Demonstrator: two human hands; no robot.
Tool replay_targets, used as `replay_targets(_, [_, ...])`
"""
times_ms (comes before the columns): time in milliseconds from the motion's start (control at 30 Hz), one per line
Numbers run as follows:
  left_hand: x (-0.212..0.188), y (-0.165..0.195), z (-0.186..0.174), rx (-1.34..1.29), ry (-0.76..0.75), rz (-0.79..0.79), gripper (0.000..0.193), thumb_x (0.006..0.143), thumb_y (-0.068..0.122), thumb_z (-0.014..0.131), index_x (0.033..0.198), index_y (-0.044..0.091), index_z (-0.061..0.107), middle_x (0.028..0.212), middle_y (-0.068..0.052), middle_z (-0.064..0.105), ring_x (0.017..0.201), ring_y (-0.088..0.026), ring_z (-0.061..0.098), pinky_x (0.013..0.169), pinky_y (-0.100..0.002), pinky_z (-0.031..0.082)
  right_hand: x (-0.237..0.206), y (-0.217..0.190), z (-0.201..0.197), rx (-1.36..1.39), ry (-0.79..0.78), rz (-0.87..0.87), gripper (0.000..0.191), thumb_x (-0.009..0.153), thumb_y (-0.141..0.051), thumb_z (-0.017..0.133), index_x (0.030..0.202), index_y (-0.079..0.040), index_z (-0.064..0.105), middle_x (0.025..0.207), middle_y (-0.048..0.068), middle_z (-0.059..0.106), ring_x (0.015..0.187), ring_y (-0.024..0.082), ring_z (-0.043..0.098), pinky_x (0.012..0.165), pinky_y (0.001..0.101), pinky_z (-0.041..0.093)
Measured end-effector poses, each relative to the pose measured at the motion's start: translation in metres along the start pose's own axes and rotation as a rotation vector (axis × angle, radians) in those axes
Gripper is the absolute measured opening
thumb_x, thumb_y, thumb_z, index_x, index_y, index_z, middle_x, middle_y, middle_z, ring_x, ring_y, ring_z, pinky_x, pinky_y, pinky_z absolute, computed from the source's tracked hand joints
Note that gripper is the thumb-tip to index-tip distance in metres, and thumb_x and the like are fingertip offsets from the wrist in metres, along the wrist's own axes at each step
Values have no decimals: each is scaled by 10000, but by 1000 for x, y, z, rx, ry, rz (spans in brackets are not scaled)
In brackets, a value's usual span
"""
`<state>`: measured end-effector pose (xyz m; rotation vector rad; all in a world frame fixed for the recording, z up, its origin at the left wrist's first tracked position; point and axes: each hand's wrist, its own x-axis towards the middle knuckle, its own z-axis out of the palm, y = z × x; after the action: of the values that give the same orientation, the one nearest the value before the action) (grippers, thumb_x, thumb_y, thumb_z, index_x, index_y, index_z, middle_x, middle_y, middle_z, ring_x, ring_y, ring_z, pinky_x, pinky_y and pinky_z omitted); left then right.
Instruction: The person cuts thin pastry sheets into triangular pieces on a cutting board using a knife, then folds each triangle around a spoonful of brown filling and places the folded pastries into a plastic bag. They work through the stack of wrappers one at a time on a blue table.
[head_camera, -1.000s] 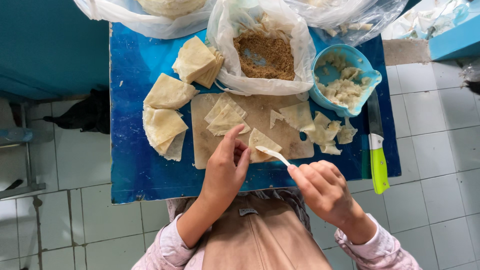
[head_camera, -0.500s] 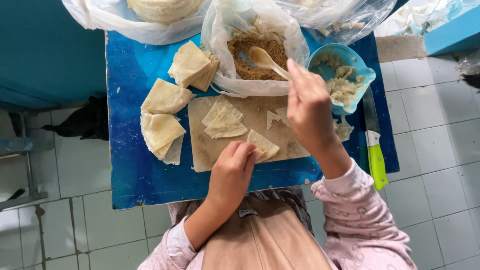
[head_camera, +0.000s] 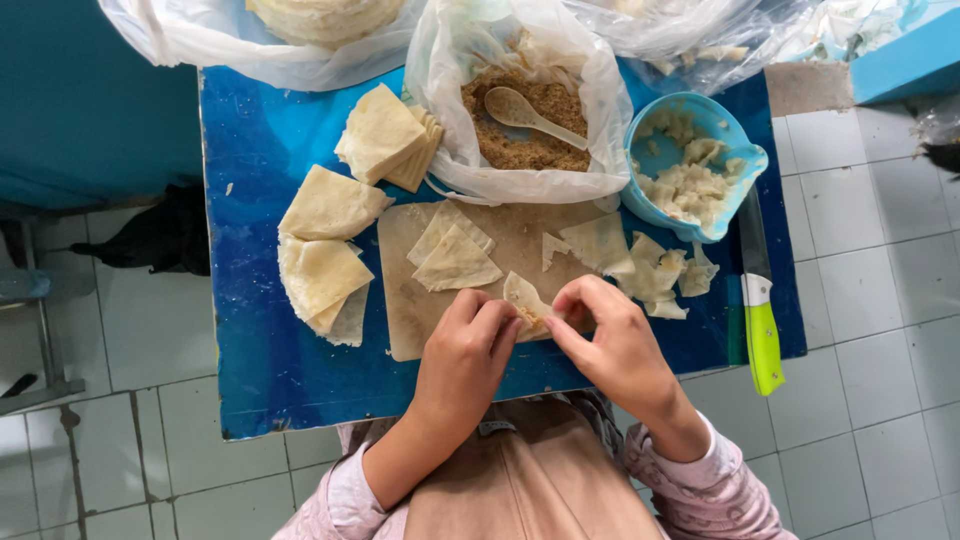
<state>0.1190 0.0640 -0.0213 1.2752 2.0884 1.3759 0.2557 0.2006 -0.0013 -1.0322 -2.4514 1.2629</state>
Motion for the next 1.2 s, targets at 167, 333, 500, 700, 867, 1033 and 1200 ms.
replay_targets(167, [0,0,-4,5,13,14,140,913,77,720,1022,45,637,1016,-143,603,882,-353,644,743,-434,525,1,1,10,273,28,-34,104,946,-36,674,1046,-21,652,914,18,724,858,75,674,771,245,544])
replay_targets(333, [-1,-3,-2,28,46,78,270,903,61,712,1156,28,625,1150,-155,588,938,-344,655,748,-416,539,7,1,20,257,20,53,174,878,-35,753,1010,-33,640,836,30,698,776,82,663,687,247,550])
replay_targets(500, [-4,-6,0,107,-30,131,228,892,23,702,1117,58,683,1147,-112,615,856,-240,667,686,-369,548,8,-2,16,-48,53,-290,149,839,-9,738,958,-56,662,926,82,654,881,237,656,770,335,520])
replay_targets(700, [-5,-14,-9,308,-93,362,315,820,43,667,1132,4,667,1154,-111,614,978,-265,635,819,-357,553,2,-8,0,-365,-20,-583,232,826,-33,736,1056,-35,704,1020,96,654,962,303,627,848,403,475])
replay_targets(867, [-7,-16,-20,410,-123,494,355,893,125,693,1230,12,680,1141,-83,614,960,-226,615,816,-353,517,-6,-3,-9,-615,22,-849,370,828,-81,745,1185,8,712,1085,78,677,981,241,639,852,383,477])
replay_targets(1033, [-6,-15,-23,435,-162,541,390,899,189,705,1253,28,682,1139,-72,614,959,-217,607,806,-352,508,-1,14,-8,-517,81,-908,356,825,-78,733,1178,-26,733,1046,48,685,936,234,636,835,368,476])
replay_targets(1200, [-2,-12,-23,501,-186,574,371,858,150,677,1207,24,689,1154,-55,621,1020,-205,628,829,-337,513,-3,23,6,-400,177,-798,222,850,-63,778,1066,-42,728,978,58,680,912,256,642,837,381,480])
